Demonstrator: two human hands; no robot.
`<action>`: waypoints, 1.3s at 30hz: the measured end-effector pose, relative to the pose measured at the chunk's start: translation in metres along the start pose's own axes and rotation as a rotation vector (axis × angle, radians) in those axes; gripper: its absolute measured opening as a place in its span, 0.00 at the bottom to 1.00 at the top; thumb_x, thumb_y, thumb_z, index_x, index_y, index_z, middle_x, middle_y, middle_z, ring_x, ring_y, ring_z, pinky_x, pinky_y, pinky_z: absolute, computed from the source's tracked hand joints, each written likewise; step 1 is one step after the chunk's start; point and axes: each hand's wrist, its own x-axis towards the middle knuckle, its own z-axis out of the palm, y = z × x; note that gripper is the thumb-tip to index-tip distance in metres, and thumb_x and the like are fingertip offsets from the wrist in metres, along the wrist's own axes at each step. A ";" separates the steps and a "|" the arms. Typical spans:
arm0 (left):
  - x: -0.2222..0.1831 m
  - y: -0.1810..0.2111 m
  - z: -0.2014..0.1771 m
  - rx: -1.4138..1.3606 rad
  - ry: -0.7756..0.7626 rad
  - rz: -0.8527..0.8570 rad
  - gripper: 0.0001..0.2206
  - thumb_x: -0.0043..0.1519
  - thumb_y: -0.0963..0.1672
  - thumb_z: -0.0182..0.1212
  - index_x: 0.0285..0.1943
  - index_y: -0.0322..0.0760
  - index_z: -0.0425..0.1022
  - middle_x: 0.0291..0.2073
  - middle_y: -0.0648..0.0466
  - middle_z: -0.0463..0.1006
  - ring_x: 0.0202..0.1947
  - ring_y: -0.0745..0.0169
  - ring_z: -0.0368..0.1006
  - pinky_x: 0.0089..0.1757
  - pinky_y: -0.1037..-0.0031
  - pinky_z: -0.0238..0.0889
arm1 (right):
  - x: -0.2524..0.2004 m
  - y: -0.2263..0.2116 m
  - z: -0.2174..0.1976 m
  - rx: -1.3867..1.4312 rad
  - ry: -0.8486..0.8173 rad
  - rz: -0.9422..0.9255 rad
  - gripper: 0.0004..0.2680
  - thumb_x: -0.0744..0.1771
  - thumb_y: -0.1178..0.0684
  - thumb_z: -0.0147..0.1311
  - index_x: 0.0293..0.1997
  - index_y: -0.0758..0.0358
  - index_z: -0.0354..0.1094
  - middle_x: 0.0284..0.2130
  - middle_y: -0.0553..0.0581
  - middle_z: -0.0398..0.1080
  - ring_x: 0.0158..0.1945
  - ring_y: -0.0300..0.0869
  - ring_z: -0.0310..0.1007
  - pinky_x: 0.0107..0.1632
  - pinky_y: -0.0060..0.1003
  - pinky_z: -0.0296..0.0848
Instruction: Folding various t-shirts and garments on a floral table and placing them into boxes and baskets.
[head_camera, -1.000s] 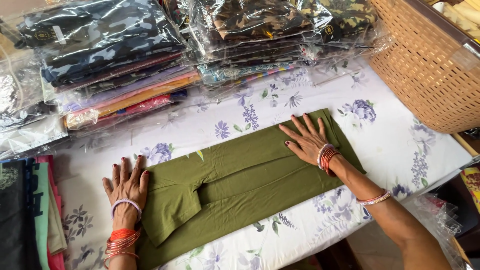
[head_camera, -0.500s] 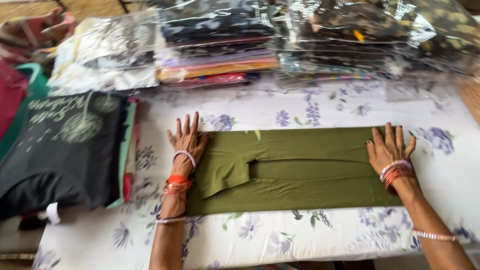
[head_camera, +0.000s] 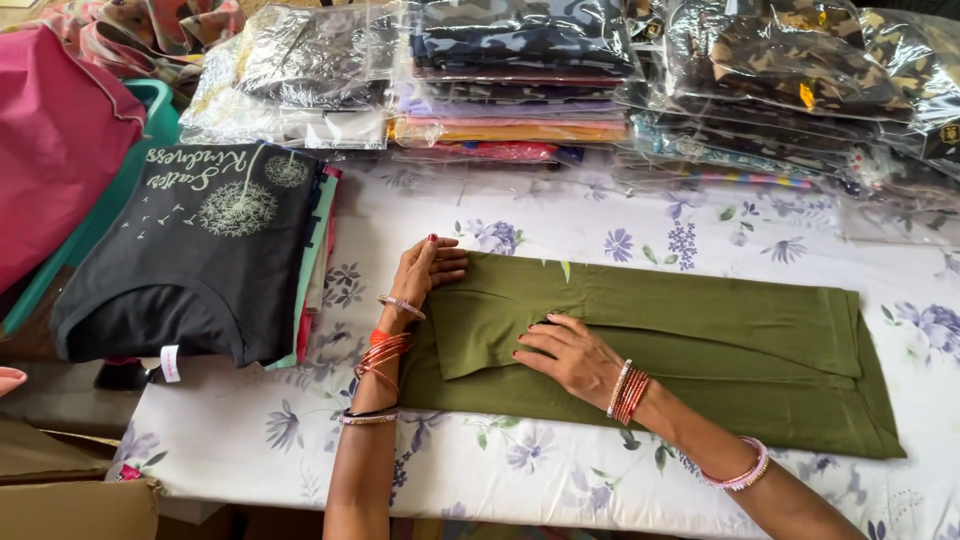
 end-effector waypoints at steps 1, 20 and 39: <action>0.003 -0.001 -0.002 -0.001 0.001 -0.001 0.27 0.70 0.54 0.45 0.59 0.21 0.70 0.50 0.36 0.79 0.50 0.47 0.80 0.50 0.61 0.77 | 0.001 0.003 0.006 0.001 -0.002 0.000 0.14 0.64 0.59 0.59 0.55 0.54 0.72 0.55 0.54 0.73 0.61 0.45 0.69 0.67 0.49 0.61; 0.011 -0.018 0.003 0.288 0.013 0.004 0.15 0.69 0.44 0.53 0.58 0.25 0.73 0.48 0.41 0.81 0.46 0.54 0.81 0.46 0.68 0.78 | -0.018 0.002 -0.005 0.187 -0.018 0.272 0.20 0.71 0.36 0.42 0.65 0.57 0.61 0.66 0.57 0.64 0.71 0.47 0.60 0.73 0.52 0.52; -0.063 -0.019 0.110 1.592 -0.084 0.455 0.30 0.66 0.59 0.41 0.78 0.58 0.54 0.76 0.49 0.53 0.75 0.39 0.45 0.65 0.33 0.27 | -0.316 0.142 -0.069 -0.251 -0.273 1.193 0.25 0.71 0.35 0.24 0.79 0.50 0.35 0.77 0.52 0.34 0.79 0.48 0.31 0.74 0.56 0.29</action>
